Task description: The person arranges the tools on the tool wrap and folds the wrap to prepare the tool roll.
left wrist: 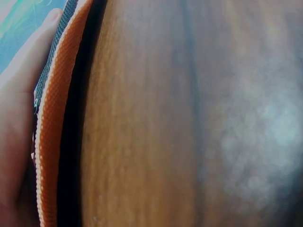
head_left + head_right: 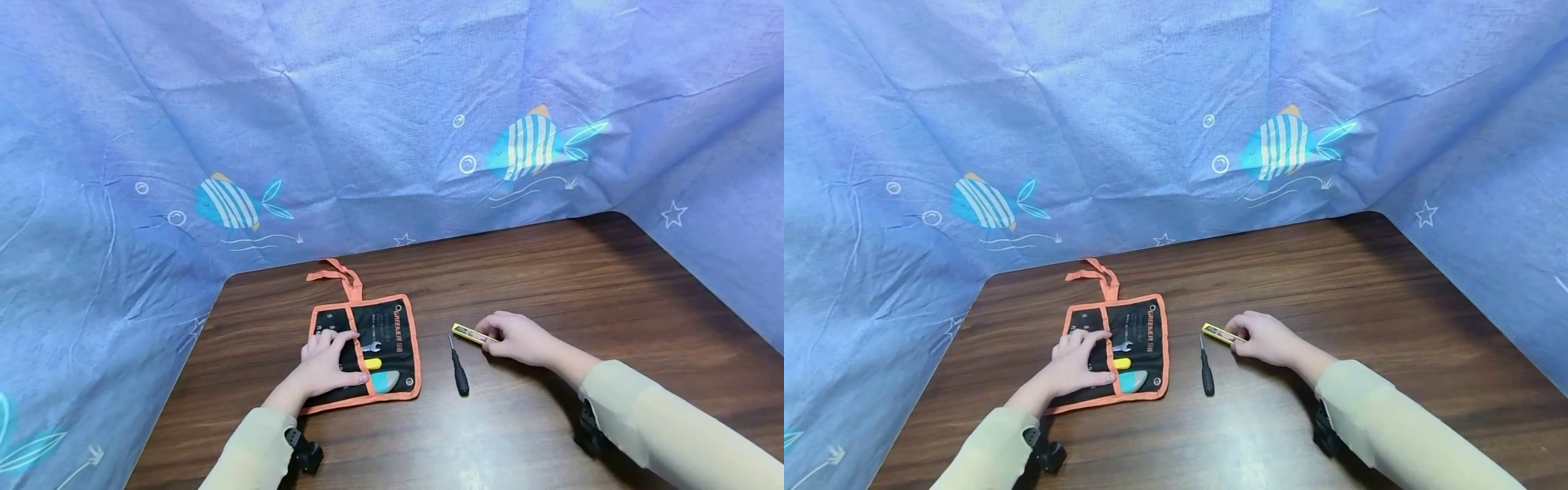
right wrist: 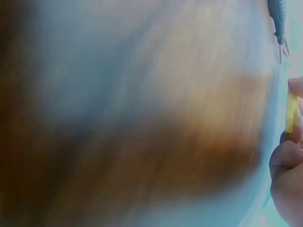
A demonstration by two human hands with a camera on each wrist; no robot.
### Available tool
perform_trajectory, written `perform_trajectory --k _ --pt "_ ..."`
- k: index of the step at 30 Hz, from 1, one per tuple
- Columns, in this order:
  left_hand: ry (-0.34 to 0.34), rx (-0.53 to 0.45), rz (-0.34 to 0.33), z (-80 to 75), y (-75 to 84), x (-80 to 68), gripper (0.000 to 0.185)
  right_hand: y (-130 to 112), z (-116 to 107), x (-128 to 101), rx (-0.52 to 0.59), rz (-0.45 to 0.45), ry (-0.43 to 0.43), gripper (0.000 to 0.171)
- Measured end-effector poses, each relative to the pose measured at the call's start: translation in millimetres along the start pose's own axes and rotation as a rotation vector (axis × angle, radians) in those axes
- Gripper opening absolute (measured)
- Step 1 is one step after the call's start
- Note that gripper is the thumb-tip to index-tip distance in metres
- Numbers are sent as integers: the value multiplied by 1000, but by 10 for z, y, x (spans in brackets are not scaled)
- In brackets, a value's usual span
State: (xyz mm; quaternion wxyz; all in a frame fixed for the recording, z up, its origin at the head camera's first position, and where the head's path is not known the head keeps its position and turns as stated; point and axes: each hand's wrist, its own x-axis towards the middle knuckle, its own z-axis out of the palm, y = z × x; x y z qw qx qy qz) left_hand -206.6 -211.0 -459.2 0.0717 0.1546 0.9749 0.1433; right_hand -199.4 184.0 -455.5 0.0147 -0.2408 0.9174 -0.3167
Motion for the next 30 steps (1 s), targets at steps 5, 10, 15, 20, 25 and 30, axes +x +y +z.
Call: perform_trajectory --k 5,10,15,20,25,30 --pt "8 -23 -5 5 7 2 87 -42 32 93 40 -26 -23 19" --pt "18 -36 -3 11 0 8 87 -145 64 251 40 -19 -45 22" --pt "24 -38 0 20 -10 6 86 -279 109 447 14 -29 -78 23" --pt "22 -37 -8 10 -1 -15 85 -426 156 669 -30 -45 -134 22" --pt "22 -33 -6 2 7 -14 85 -563 193 849 -66 -49 -185 21" --pt "33 -31 5 10 -5 11 85 -671 252 989 -108 -64 -195 20"
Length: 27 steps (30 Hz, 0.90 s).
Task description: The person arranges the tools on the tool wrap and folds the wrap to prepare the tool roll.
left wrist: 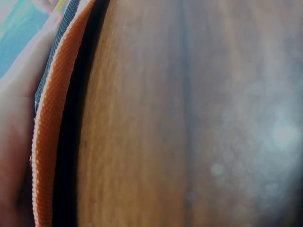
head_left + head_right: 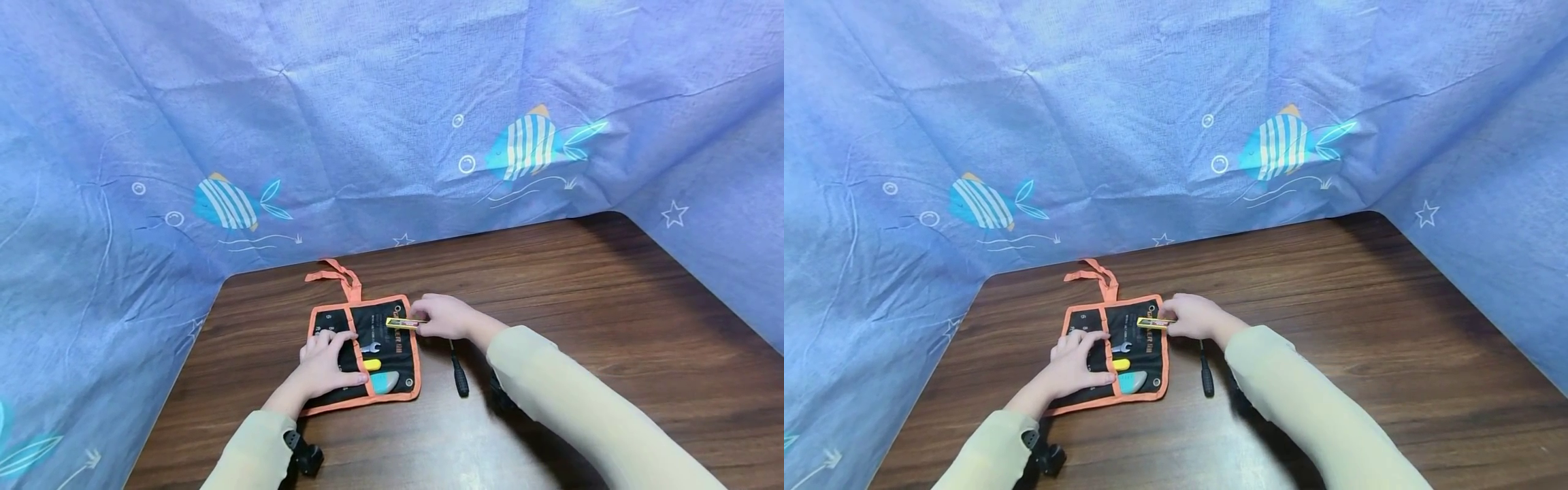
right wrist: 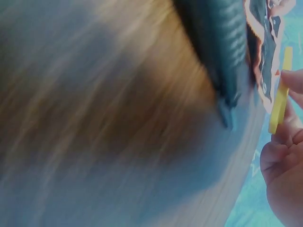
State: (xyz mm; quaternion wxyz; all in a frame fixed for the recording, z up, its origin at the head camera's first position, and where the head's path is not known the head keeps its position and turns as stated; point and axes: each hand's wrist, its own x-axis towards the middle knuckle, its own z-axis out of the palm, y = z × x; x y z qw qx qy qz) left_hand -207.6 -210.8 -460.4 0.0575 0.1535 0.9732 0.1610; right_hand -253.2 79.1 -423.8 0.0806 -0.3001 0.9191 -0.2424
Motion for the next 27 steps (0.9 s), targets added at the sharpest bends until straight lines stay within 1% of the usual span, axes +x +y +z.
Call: perform_trajectory --k 8,12,17,27 --pt "-6 -9 -4 3 -17 -18 86 -190 112 218 -16 18 -87 17" --pt "-2 -16 5 17 -17 -7 87 -244 172 296 -67 19 -104 15" --pt "-6 -17 3 23 -18 -6 86 -325 207 345 -80 11 -131 15" --pt "-12 -16 7 -36 1 -10 84 -401 269 384 -84 -10 -173 16"
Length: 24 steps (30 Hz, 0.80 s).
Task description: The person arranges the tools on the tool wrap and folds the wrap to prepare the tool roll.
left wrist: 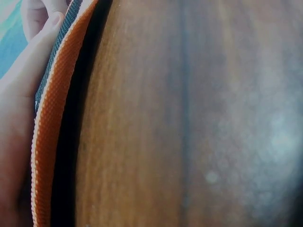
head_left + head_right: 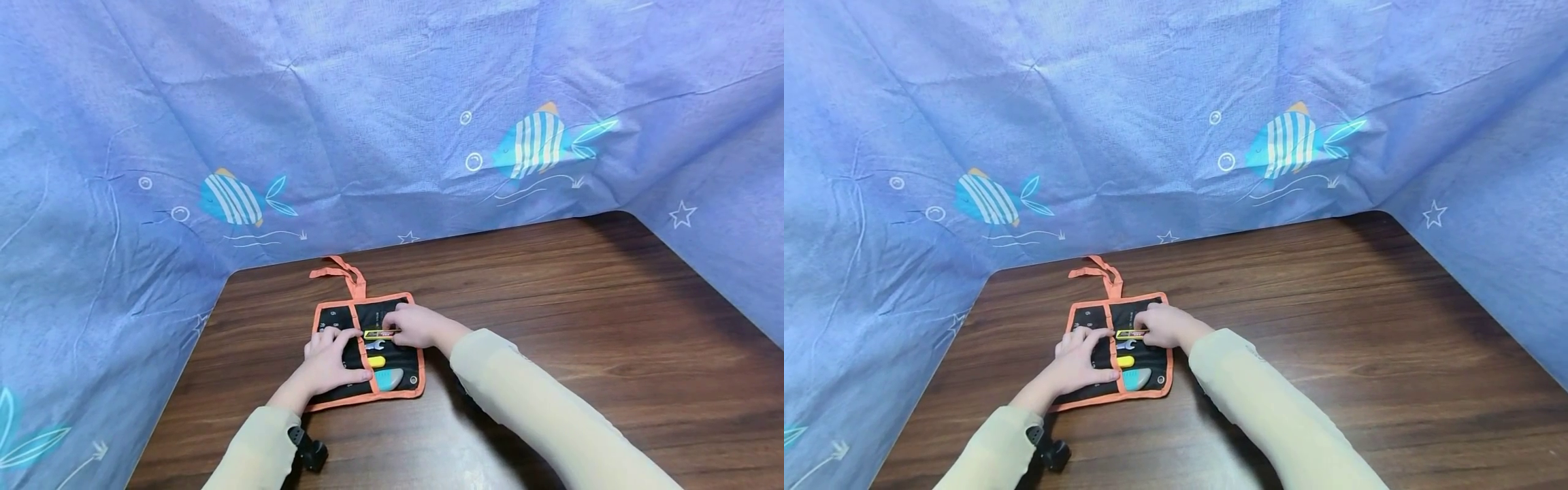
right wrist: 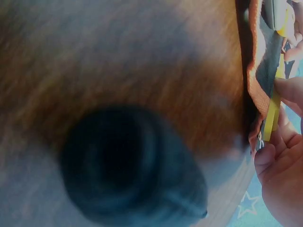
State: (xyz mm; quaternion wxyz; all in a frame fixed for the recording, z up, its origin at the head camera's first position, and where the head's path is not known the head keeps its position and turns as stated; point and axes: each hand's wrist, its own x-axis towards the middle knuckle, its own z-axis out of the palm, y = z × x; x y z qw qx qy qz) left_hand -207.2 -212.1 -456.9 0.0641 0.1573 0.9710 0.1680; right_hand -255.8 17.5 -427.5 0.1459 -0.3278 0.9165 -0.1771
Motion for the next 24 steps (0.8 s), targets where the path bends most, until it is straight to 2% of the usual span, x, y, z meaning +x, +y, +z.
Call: perform_trajectory --k 12,24 --pt "12 -7 11 23 -15 4 85 -18 10 26 -51 -38 0 19" --pt "19 -2 4 38 -37 -1 86 -41 39 71 -70 -23 12 18"
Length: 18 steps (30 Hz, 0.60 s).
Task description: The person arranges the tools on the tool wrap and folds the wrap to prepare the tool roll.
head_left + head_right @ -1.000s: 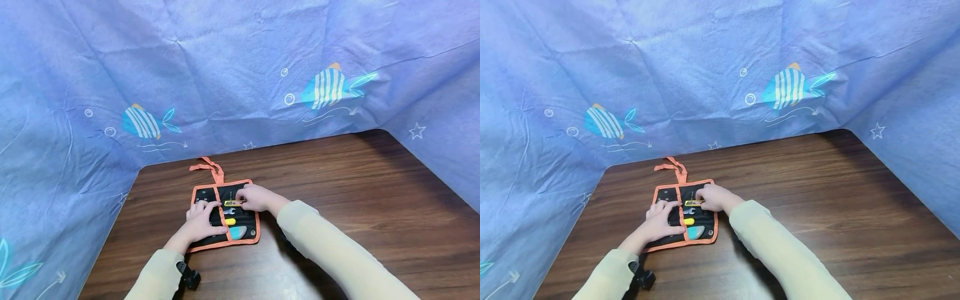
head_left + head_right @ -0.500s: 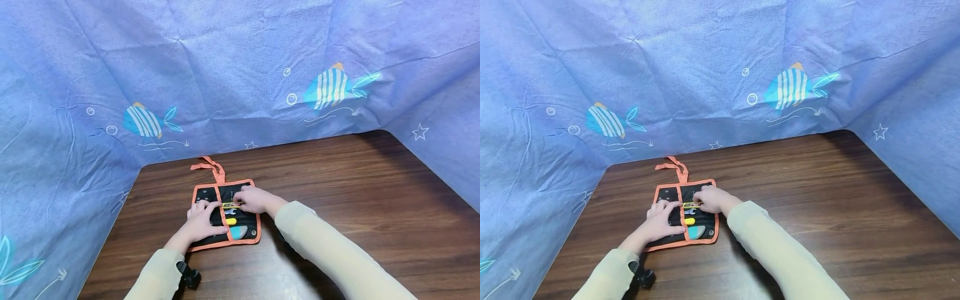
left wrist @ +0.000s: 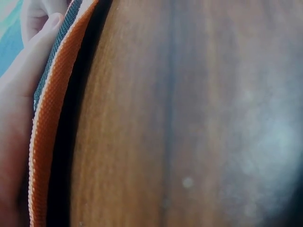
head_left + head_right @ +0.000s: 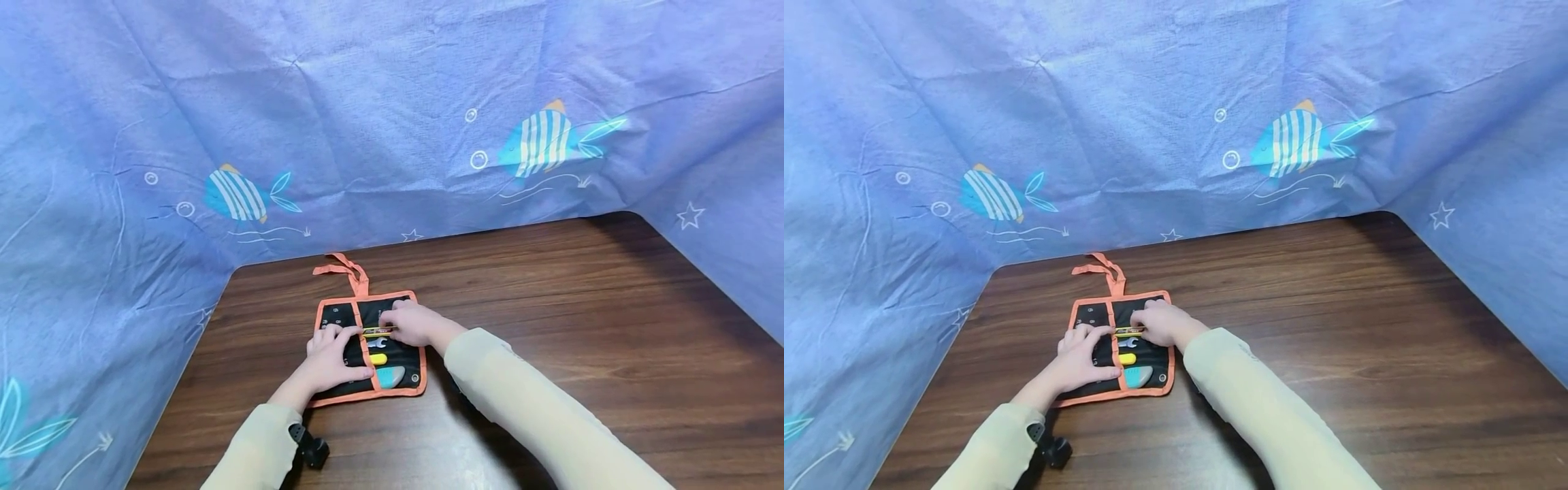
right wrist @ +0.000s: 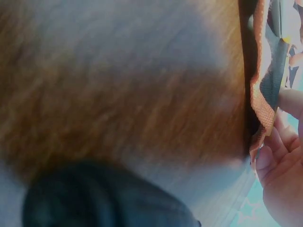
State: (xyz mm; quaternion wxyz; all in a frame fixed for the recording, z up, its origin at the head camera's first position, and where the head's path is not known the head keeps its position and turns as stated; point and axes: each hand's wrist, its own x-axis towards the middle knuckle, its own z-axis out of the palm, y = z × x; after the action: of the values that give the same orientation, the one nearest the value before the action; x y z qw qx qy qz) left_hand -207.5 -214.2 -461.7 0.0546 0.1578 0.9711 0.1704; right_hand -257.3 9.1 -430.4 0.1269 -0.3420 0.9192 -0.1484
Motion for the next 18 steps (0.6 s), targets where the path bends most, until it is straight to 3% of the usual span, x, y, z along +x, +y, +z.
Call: perform_trajectory --k 8,14,18 --pt "19 -31 -2 6 15 -16 86 104 -19 -92 5 65 26 27" --pt "43 -18 8 16 6 -31 86 215 -59 -206 -24 71 47 7" --pt "49 -12 24 20 4 -37 85 227 -64 -223 -21 48 64 5"
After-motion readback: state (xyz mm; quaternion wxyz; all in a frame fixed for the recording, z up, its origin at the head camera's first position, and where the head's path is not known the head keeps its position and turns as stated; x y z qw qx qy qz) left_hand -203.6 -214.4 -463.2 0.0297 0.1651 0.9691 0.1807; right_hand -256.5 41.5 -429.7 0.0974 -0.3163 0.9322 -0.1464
